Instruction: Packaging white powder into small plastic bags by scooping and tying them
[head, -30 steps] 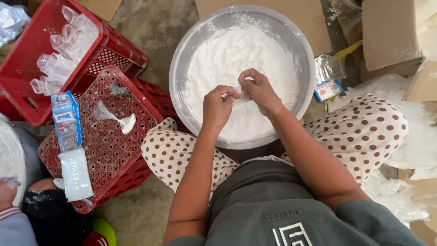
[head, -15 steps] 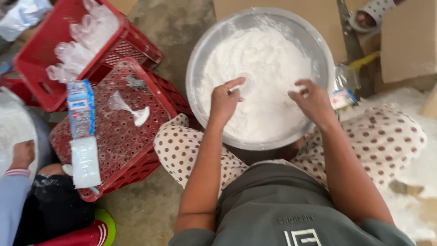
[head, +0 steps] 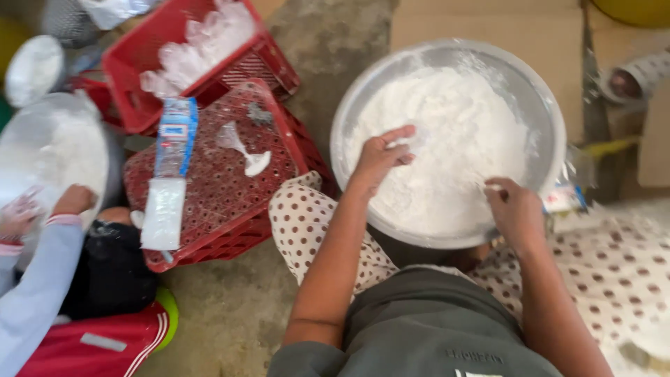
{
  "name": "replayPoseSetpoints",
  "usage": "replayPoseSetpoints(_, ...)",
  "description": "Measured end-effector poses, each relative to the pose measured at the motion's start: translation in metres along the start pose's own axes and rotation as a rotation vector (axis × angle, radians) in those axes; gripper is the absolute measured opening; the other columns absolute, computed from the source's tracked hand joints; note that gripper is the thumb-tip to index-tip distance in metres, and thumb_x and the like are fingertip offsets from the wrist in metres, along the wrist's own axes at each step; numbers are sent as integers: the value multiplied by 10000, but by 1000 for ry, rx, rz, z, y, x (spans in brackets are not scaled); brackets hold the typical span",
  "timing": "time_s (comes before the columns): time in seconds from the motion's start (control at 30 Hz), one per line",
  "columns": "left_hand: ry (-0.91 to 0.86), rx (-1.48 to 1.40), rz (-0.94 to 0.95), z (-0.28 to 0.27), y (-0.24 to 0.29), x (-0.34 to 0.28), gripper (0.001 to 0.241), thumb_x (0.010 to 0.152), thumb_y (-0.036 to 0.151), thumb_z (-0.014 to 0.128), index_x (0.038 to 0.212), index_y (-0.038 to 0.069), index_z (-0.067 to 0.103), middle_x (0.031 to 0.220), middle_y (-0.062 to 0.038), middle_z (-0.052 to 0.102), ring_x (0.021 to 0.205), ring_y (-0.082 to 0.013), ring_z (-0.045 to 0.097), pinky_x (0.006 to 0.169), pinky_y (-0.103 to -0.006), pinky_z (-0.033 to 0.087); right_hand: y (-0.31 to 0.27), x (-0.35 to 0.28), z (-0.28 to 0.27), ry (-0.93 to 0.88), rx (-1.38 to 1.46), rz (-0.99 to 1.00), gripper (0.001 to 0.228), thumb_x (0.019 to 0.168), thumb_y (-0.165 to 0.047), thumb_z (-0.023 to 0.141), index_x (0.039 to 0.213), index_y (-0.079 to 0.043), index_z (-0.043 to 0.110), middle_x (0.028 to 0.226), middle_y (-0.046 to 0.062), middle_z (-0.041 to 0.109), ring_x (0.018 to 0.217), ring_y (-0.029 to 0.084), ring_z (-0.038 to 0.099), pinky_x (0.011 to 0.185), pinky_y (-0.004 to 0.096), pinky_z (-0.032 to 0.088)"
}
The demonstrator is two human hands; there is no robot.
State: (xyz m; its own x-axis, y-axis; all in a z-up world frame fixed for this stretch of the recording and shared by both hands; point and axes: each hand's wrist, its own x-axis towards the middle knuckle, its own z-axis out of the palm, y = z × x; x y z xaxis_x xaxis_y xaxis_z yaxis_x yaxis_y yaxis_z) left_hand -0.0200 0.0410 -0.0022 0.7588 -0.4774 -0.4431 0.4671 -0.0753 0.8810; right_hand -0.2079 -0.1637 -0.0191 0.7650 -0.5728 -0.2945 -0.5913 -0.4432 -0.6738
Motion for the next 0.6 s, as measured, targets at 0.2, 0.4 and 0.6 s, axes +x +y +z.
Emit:
replayPoseSetpoints(0.2, -8, -74, 177, -11, -9, -6, 469, 873, 29, 662, 1341, 21, 636, 1135, -191, 700, 743, -100, 705, 812, -289, 655, 67, 27, -15, 195, -321, -264, 177, 1027, -249, 669, 1144, -132, 735, 837, 114, 747, 828, 389, 727, 784, 520, 553)
replayPoseSetpoints(0.4, -21, -78, 205, -19, -11, -3, 433, 887, 6, 660, 1319, 28, 655, 1082, -174, 735, 752, -136, 748, 838, -333, 665, 54, 14, 0, 8, -650, -254, 277, 994, -384, 674, 1014, -149, 818, 921, 133, 737, 966, 335, 703, 796, 454, 582)
replayPoseSetpoints(0.6, 10, -112, 211, -19, -8, -5, 479, 872, -12, 629, 1351, -2, 624, 1125, -155, 717, 723, -114, 728, 820, -303, 663, 75, 30, 37, 131, -971, -347, 219, 945, -334, 616, 981, -198, 784, 938, 45, 716, 1039, 277, 684, 845, 404, 531)
